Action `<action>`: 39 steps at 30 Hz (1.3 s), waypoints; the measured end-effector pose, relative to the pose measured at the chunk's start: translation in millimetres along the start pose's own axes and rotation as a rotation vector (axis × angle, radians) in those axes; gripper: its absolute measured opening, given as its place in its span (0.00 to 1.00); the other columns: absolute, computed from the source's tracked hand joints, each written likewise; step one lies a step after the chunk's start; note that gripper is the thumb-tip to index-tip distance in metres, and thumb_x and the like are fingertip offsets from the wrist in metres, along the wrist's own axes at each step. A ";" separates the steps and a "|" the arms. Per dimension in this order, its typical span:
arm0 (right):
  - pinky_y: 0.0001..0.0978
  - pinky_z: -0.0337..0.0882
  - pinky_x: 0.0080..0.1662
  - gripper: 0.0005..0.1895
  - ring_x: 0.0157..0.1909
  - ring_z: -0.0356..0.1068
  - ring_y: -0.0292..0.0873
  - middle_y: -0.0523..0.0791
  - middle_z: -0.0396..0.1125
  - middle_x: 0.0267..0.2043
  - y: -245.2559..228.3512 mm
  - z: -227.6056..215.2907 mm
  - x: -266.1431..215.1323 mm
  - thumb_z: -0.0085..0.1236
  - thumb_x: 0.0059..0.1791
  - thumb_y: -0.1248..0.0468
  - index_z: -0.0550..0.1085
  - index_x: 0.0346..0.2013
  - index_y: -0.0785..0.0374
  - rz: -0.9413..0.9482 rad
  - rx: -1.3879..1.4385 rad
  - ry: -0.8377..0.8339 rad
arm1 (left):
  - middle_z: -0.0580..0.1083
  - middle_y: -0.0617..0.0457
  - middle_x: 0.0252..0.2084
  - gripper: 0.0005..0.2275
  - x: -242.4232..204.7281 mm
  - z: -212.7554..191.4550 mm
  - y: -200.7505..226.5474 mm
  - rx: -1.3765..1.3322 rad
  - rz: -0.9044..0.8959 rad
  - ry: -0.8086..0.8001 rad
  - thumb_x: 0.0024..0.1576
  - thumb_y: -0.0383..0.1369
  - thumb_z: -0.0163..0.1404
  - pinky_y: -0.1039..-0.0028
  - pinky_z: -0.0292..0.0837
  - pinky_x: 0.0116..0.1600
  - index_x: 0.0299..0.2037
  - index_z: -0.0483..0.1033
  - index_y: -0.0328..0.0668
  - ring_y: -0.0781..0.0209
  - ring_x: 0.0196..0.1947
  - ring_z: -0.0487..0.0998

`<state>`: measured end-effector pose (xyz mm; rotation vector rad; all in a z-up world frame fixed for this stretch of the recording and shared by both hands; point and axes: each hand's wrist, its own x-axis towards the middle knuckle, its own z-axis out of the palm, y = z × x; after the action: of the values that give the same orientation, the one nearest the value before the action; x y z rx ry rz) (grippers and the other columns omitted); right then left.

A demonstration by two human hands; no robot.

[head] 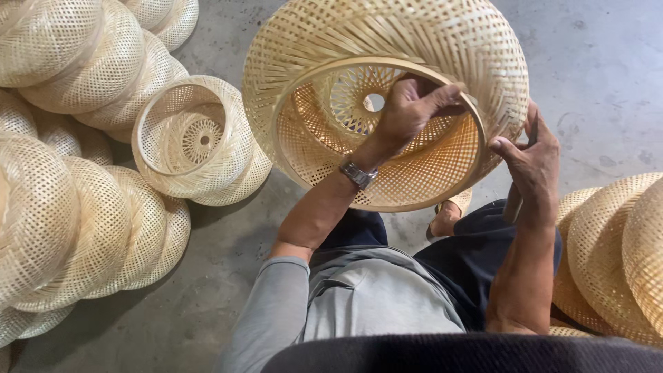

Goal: The person sits on the floor and uses a small knife to trim and smooth the rim of a woven bamboo basket. They rotate the basket to work on different sections of the edge, then place the finished basket aside and pick up another one to continue the process.

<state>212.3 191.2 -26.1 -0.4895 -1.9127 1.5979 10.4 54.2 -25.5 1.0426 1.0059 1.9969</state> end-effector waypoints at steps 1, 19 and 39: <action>0.35 0.76 0.62 0.48 0.64 0.71 0.41 0.50 0.69 0.66 4.9 -2.5 -2.7 0.76 0.45 0.50 0.64 0.72 0.67 -0.030 0.073 -0.011 | 0.82 0.45 0.42 0.08 1.2 5.1 -6.7 -0.016 -0.025 0.000 0.64 0.29 0.51 0.64 0.86 0.52 0.44 0.79 0.30 0.57 0.43 0.85; 0.36 0.70 0.66 0.40 0.66 0.69 0.43 0.49 0.70 0.63 103.1 -20.9 -17.1 0.70 0.49 0.58 0.63 0.71 0.70 0.027 -0.066 0.156 | 0.74 0.46 0.48 0.11 41.4 -7.4 -5.8 -0.324 0.261 0.316 0.68 0.33 0.51 0.56 0.82 0.54 0.53 0.67 0.33 0.56 0.47 0.79; 0.20 0.51 0.18 0.24 0.15 0.49 0.28 0.46 0.73 0.40 171.1 46.4 -103.5 0.56 0.54 0.53 0.67 0.58 0.65 0.596 0.554 0.218 | 0.74 0.45 0.52 0.27 100.9 -44.9 -12.3 -0.220 0.039 0.285 0.64 0.28 0.50 0.63 0.81 0.50 0.70 0.51 0.41 0.56 0.48 0.79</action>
<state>244.9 127.9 -218.6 -0.9942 -1.1333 2.2322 -72.7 127.6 -17.6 0.6780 0.8873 2.2733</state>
